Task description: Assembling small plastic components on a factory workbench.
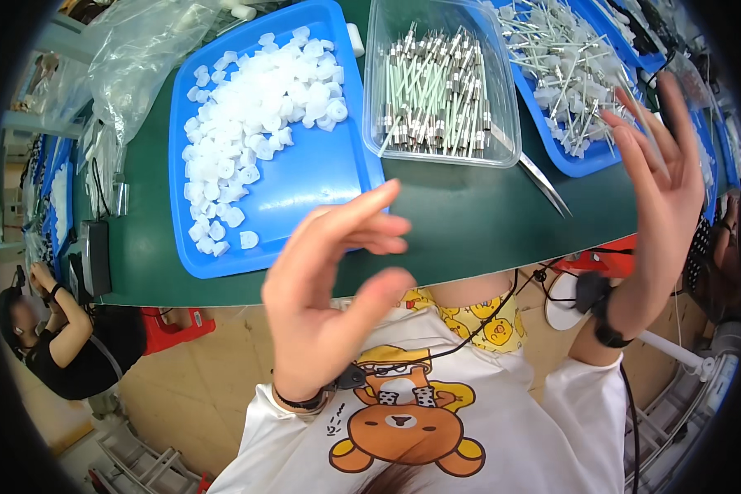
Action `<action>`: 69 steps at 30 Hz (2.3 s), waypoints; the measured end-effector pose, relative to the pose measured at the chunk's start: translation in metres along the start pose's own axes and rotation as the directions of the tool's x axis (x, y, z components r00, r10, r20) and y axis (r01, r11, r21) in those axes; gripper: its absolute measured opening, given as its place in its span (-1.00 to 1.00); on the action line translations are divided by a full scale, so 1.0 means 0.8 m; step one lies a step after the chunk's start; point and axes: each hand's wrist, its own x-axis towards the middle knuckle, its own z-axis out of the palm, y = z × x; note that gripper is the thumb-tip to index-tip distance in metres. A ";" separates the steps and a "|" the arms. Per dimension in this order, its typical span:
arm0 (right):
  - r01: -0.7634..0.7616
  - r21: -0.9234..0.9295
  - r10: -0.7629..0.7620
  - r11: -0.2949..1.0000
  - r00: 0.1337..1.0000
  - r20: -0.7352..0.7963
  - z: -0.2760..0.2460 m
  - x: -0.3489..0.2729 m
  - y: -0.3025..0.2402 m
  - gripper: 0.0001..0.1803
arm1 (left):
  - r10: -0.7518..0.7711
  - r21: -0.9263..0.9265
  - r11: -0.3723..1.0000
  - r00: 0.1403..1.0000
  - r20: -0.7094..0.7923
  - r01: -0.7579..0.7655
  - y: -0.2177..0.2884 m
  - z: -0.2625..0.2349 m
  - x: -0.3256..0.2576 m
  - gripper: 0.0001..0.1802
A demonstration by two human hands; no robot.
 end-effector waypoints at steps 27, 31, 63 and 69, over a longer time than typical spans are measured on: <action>0.806 0.170 -0.379 0.567 0.072 0.922 0.130 0.097 -0.034 -0.91 | 0.304 0.814 0.574 0.900 -0.312 0.088 -0.035 -0.094 0.021 -0.81; 0.749 0.138 -0.377 0.648 0.159 0.912 0.120 0.119 -0.060 -0.93 | 0.320 0.827 0.556 0.896 -0.309 0.086 -0.038 -0.094 0.021 -0.83; 0.960 0.148 -0.279 0.237 -0.078 0.957 0.100 0.146 -0.012 -0.80 | 0.330 0.823 0.563 0.894 -0.303 0.072 -0.037 -0.095 0.021 -0.84; 0.654 0.075 -0.448 0.752 0.424 0.787 0.083 0.143 -0.031 -0.90 | 0.345 0.843 0.534 0.895 -0.284 0.063 -0.036 -0.095 0.021 -0.87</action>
